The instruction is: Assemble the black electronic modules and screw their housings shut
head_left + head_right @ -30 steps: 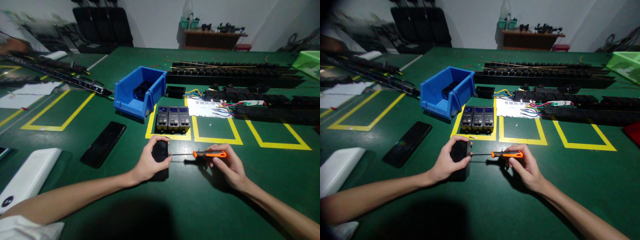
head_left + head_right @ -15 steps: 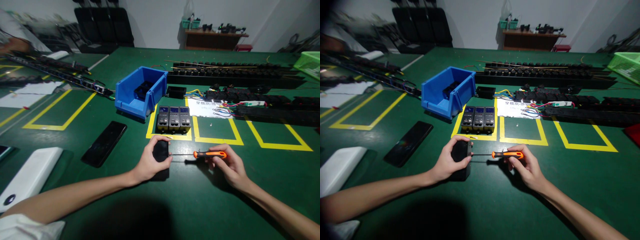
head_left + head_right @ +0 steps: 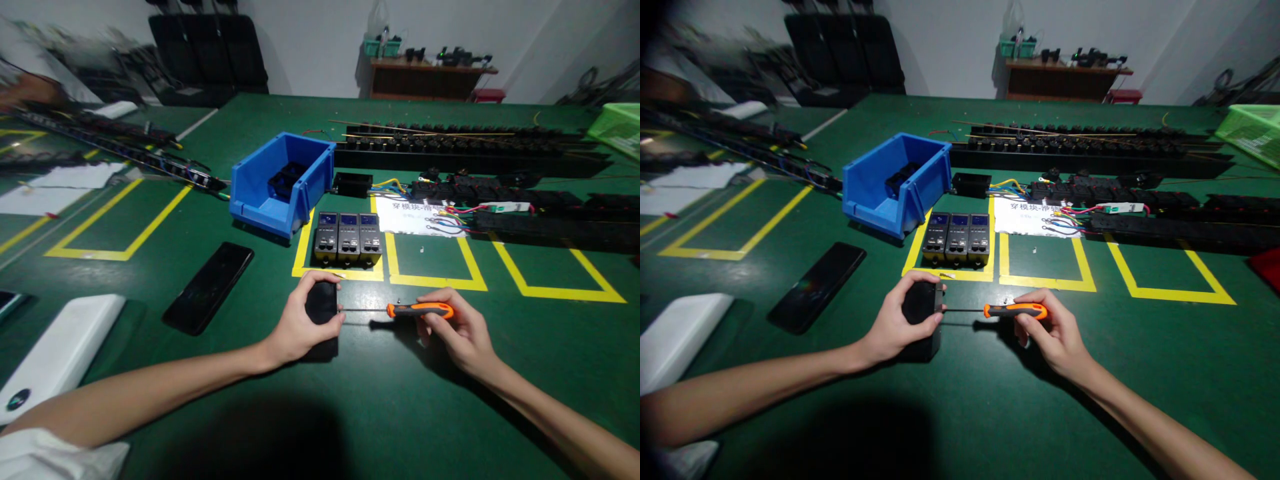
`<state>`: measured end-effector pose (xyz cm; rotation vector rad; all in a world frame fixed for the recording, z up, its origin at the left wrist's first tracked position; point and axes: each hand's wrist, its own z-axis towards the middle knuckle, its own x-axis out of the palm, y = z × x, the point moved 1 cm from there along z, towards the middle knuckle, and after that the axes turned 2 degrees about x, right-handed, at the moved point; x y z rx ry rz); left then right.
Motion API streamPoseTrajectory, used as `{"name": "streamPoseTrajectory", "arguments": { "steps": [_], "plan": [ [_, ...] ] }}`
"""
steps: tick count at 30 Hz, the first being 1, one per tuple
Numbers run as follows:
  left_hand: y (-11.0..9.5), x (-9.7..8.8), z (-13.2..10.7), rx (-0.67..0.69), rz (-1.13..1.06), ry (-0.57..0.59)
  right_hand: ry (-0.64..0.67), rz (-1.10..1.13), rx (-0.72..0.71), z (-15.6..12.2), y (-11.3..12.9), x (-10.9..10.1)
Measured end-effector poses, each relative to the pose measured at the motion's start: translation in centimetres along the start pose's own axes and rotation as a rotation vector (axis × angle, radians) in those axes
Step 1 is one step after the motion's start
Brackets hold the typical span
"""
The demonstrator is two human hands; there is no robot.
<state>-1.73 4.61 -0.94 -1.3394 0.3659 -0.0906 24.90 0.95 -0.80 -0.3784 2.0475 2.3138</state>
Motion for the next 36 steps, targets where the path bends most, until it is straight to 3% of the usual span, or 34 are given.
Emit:
{"name": "streamPoseTrajectory", "arguments": {
  "steps": [17, 23, 36],
  "plan": [
    [-0.02, 0.01, 0.01, -0.001, -0.014, 0.008, -0.033, 0.038, 0.085, 0.08, -0.30, 0.20],
    [0.09, -0.03, -0.03, -0.005, -0.017, 0.007, 0.020, -0.055, 0.032, 0.08, -0.34, 0.00],
    [-0.10, 0.00, 0.06, 0.015, 0.021, -0.001, -0.033, -0.095, -0.041, -0.19, -0.63, -0.37]
  ]
}}
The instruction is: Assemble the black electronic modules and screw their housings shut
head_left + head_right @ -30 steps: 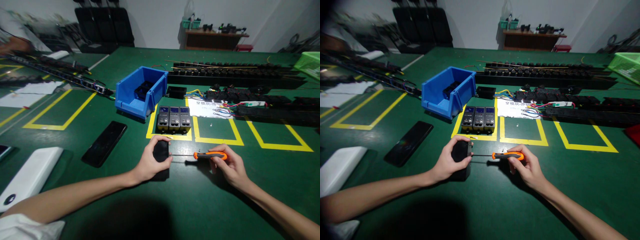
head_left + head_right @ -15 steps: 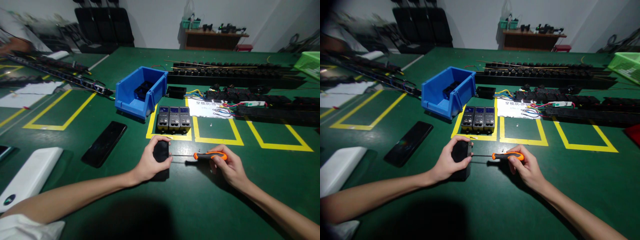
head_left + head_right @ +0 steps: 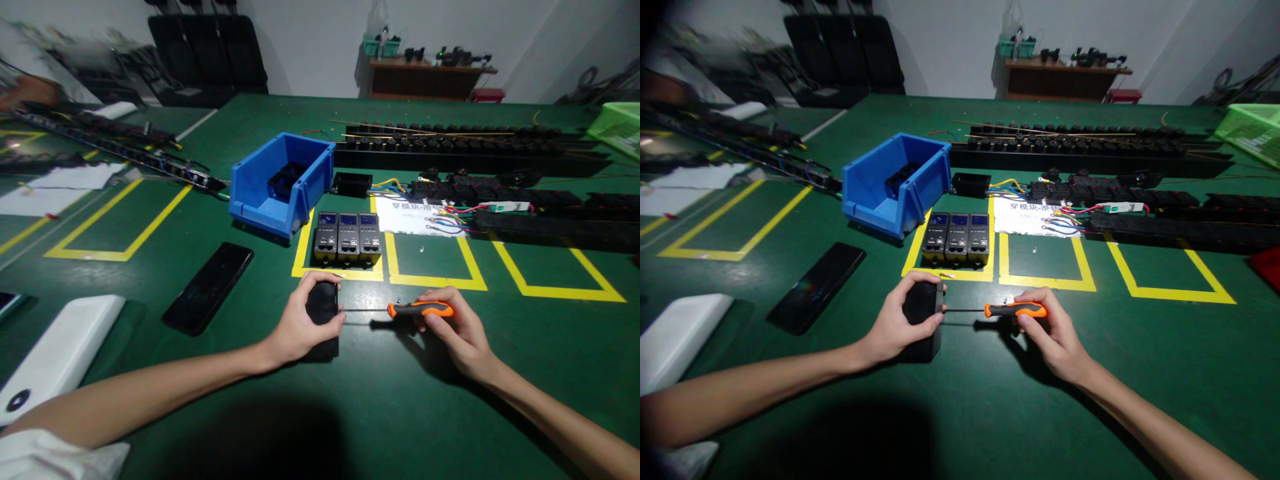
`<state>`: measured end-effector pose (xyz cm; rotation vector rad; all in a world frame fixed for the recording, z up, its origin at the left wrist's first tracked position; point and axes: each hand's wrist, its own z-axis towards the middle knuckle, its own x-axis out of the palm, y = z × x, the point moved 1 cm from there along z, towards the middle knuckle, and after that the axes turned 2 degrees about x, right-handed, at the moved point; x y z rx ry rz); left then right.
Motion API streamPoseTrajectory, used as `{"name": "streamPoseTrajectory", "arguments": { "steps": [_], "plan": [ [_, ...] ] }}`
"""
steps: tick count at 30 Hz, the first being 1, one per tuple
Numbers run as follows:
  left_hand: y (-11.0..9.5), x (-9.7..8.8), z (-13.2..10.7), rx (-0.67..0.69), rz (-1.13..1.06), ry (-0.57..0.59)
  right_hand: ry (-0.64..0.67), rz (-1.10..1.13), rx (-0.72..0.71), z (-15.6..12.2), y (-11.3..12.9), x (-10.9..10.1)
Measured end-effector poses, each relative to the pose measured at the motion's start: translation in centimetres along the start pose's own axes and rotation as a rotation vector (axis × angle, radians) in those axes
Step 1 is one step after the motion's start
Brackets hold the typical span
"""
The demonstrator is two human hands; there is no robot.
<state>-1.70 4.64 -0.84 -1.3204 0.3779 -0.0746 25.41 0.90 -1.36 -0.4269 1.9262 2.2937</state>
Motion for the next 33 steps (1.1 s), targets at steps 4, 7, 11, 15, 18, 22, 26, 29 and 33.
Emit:
{"name": "streamPoseTrajectory", "arguments": {
  "steps": [4, 7, 11, 15, 18, 22, 26, 29, 33],
  "plan": [
    [0.11, -0.02, -0.03, -0.007, -0.014, -0.001, -0.005, -0.030, -0.004, 0.07, 0.14, -0.01],
    [0.15, -0.02, -0.05, -0.011, -0.011, 0.002, 0.000, -0.027, -0.007, 0.08, 0.14, 0.02],
    [0.15, -0.03, -0.08, -0.010, -0.001, 0.006, -0.004, -0.031, -0.009, 0.09, 0.14, 0.01],
    [0.16, -0.08, -0.08, -0.004, 0.000, 0.010, 0.012, -0.033, -0.003, 0.09, 0.20, 0.04],
    [0.25, -0.08, -0.05, -0.005, -0.011, 0.018, 0.019, -0.025, -0.005, 0.10, 0.22, 0.07],
    [0.38, -0.05, -0.08, -0.014, -0.036, 0.025, 0.020, -0.067, -0.002, 0.15, 0.09, -0.04],
    [0.38, -0.03, -0.17, -0.022, -0.057, 0.026, 0.024, -0.162, -0.069, 0.30, -0.09, -0.08],
    [0.34, -0.02, -0.19, -0.026, -0.070, 0.029, 0.026, -0.146, -0.180, 0.52, -0.12, 0.04],
    [0.31, 0.01, -0.19, -0.023, -0.068, 0.031, 0.045, -0.143, -0.311, 0.85, 0.13, 0.15]
  ]
}}
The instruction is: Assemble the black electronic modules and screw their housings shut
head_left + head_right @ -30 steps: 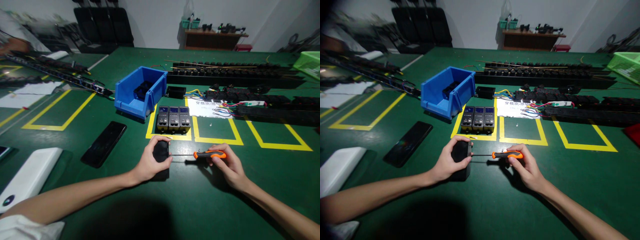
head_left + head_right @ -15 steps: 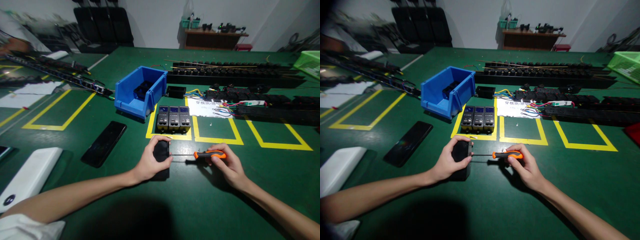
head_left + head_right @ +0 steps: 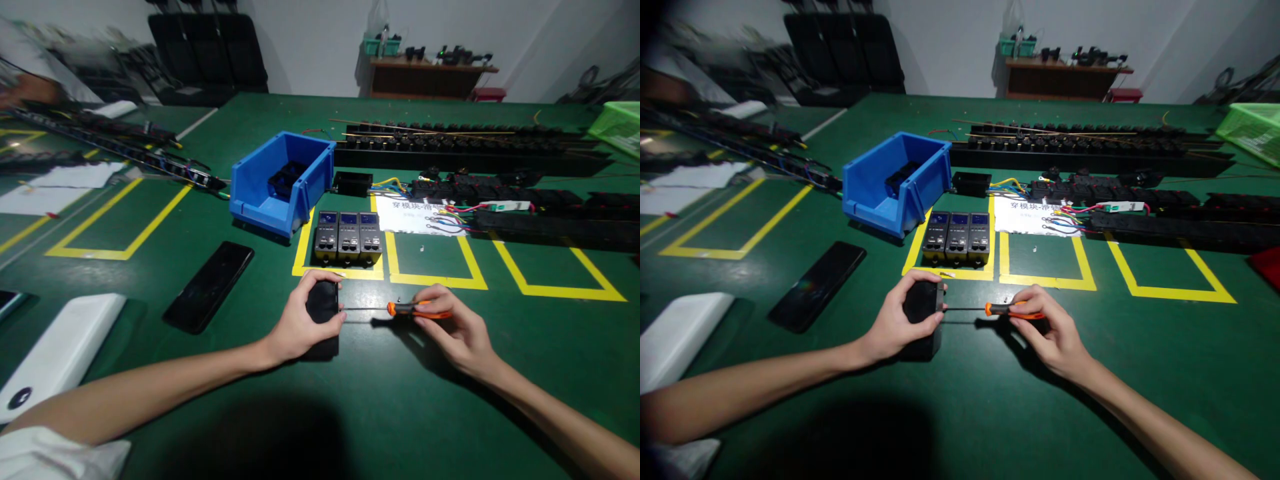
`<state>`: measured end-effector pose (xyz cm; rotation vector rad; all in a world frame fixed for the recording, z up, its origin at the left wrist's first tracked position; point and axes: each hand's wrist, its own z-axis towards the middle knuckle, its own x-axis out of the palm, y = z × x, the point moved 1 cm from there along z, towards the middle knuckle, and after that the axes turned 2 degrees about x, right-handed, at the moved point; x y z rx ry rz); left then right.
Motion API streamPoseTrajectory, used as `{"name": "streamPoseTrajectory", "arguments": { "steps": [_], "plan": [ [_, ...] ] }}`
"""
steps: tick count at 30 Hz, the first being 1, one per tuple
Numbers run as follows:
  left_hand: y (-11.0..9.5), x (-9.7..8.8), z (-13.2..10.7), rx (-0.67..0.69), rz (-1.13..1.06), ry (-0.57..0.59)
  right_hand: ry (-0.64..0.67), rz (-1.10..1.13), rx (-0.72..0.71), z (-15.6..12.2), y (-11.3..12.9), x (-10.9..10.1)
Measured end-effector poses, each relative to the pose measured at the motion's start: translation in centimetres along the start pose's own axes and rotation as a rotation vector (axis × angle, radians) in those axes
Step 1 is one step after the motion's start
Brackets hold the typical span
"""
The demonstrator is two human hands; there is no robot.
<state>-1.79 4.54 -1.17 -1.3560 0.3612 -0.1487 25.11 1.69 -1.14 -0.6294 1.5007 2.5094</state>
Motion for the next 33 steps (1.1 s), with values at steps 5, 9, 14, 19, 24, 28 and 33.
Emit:
{"name": "streamPoseTrajectory", "arguments": {
  "steps": [5, 9, 14, 19, 24, 28, 33],
  "plan": [
    [0.0, 0.1, 0.0, 0.015, 0.024, 0.011, -0.014, -0.039, -0.017, 0.0, 0.4, -0.2],
    [0.1, 0.1, 0.0, 0.020, 0.023, 0.017, 0.003, 0.087, 0.199, -0.4, 0.1, -0.1],
    [0.0, 0.0, -0.1, 0.021, 0.020, 0.018, 0.047, -0.017, 0.216, -0.1, -0.1, 0.2],
    [0.0, 0.0, 0.0, 0.013, 0.005, 0.023, -0.019, -0.056, -0.036, 0.4, 0.6, 0.2],
    [0.0, 0.0, 0.1, 0.003, -0.010, 0.026, -0.041, -0.087, -0.185, 0.2, 0.9, -0.1],
    [-0.1, 0.0, 0.0, -0.005, -0.025, 0.032, -0.029, -0.086, -0.191, 0.1, 0.8, -0.2],
    [-0.2, 0.0, 0.0, -0.009, -0.032, 0.031, 0.022, -0.095, 0.011, 0.2, 0.8, 0.0]
  ]
}}
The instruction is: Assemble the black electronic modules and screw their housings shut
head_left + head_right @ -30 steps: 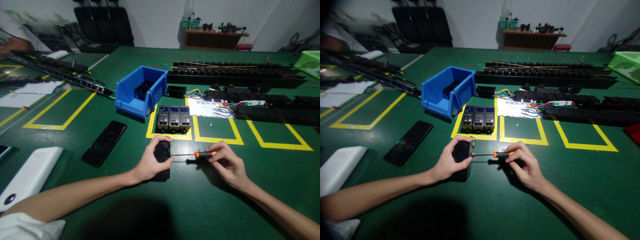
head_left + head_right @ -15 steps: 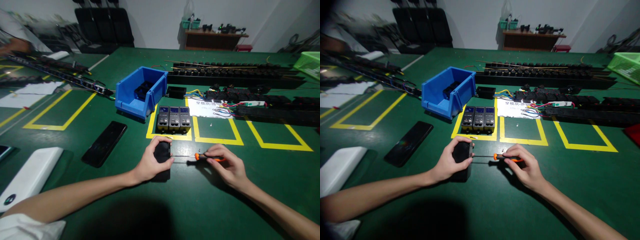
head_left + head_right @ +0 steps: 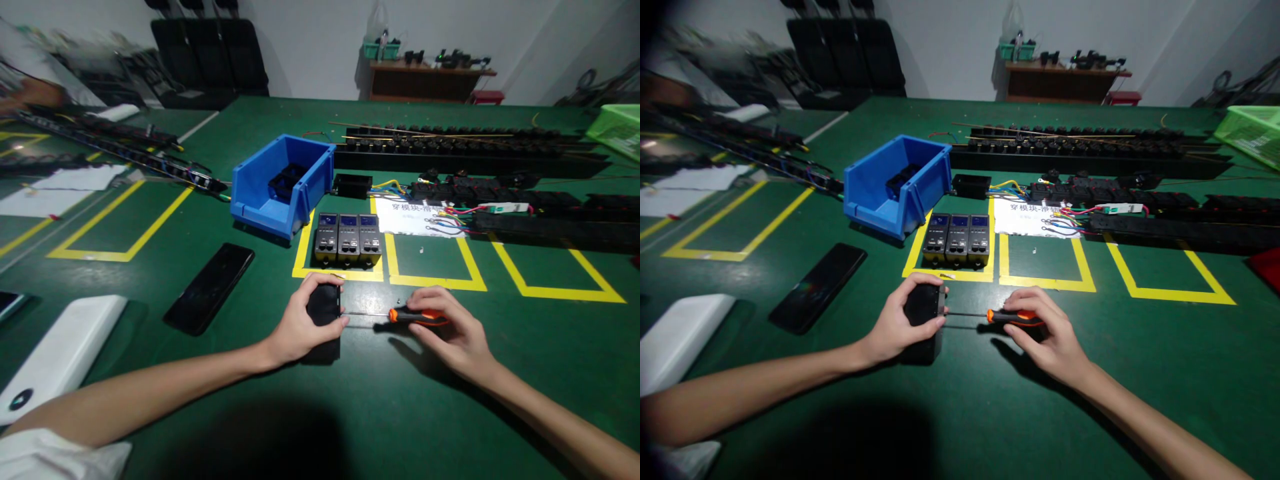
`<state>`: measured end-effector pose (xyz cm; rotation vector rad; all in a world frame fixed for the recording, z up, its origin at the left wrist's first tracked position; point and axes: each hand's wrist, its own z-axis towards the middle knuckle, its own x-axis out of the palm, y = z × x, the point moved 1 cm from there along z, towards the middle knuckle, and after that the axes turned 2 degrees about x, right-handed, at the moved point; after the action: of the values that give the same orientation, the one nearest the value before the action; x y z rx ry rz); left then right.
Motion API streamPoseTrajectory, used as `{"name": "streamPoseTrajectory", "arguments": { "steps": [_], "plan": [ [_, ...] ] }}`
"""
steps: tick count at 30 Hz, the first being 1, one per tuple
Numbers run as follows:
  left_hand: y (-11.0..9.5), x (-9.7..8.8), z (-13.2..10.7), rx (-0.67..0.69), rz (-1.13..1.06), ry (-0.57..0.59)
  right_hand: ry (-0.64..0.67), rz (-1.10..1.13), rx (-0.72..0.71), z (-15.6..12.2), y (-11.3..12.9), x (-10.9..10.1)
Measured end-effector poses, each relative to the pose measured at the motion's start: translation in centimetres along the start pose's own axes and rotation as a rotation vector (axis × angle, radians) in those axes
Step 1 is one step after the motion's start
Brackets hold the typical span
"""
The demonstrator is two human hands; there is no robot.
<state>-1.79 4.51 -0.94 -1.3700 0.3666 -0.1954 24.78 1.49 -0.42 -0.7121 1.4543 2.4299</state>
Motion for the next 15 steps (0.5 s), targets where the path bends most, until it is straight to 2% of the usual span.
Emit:
{"name": "streamPoseTrajectory", "arguments": {
  "steps": [3, 5, 9, 15],
  "plan": [
    [-0.03, -0.02, 0.06, 0.009, 0.018, -0.009, 0.090, -0.052, 0.122, 0.13, 0.12, 0.20],
    [-0.01, -0.03, 0.06, 0.021, 0.024, -0.014, 0.120, -0.070, 0.138, 0.20, 0.25, 0.32],
    [0.08, -0.04, -0.01, 0.019, 0.011, 0.000, 0.046, -0.031, -0.023, 0.29, 0.32, 0.24],
    [0.10, -0.03, 0.02, 0.001, -0.014, 0.022, -0.048, -0.160, -0.218, 0.11, 0.13, -0.20]
  ]
}}
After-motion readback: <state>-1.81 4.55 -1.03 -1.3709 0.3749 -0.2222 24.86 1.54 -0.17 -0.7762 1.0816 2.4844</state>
